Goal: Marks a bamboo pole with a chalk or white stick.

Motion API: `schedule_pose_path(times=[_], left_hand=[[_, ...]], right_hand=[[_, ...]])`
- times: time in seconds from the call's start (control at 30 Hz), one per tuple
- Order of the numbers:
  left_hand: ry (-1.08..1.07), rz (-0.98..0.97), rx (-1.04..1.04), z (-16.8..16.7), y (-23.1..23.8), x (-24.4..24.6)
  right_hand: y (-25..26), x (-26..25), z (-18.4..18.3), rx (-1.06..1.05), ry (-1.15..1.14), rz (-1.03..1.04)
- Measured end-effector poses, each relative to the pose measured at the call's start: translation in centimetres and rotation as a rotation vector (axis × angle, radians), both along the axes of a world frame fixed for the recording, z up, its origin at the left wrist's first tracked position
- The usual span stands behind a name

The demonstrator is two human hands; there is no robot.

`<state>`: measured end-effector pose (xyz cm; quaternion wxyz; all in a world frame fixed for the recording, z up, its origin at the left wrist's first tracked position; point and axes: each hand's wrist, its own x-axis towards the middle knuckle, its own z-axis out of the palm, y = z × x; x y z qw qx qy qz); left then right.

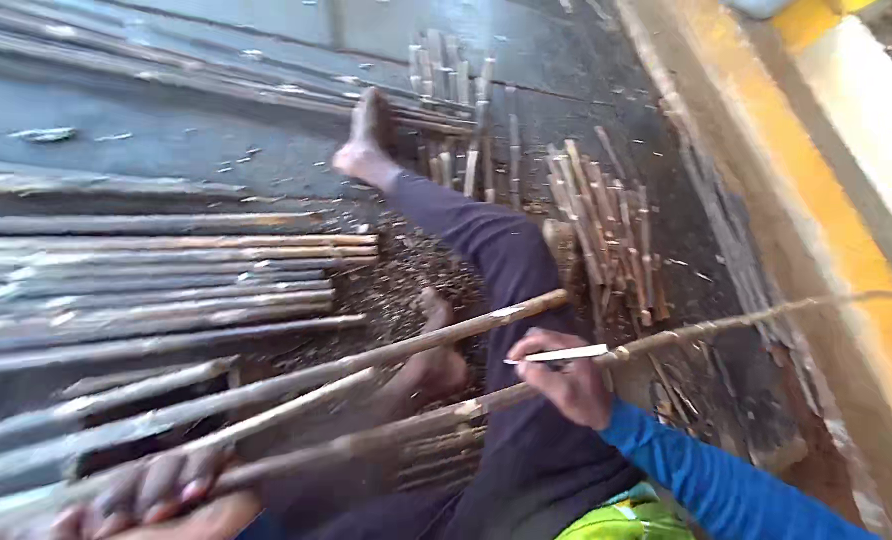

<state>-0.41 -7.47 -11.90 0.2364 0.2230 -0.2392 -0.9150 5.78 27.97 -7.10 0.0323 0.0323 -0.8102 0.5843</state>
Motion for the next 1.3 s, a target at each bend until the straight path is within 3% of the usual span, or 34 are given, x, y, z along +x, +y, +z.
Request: schedule_pose_path(times=[0.1, 0.3, 0.57, 0.8, 1.07, 1.3], left_hand=[[-0.018, 0.090, 0.053, -2.0, -0.9, -0.2], [-0.114, 0.165, 0.065, -0.2, 0.5, -0.9], [-0.226, 0.200, 0.050, -0.6, 0.5, -1.4], [-0.190, 0.138, 0.023, -0.7, 0.0, -1.2], [-0.069, 0.017, 0.090, -1.9, -1.2, -0.7], [0.272, -0.131, 0.225, -1.3, -1.1, -1.2]], right_hand=[[0.2, -0.8, 0.3, -0.052, -0.145, 0.159], [-0.9, -3.2, -1.0, 0.025, -0.245, 0.386], [-1.3, -2.9, -2.5, -0.012, -0.077, 0.527], [-1.7, -2.4, -2.5, -0.013, -0.146, 0.522], [-2.1, -1.1, -2.5, -0.001, -0.221, 0.380], [-2.6, 0.9, -1.5, -0.060, -0.357, 0.214]])
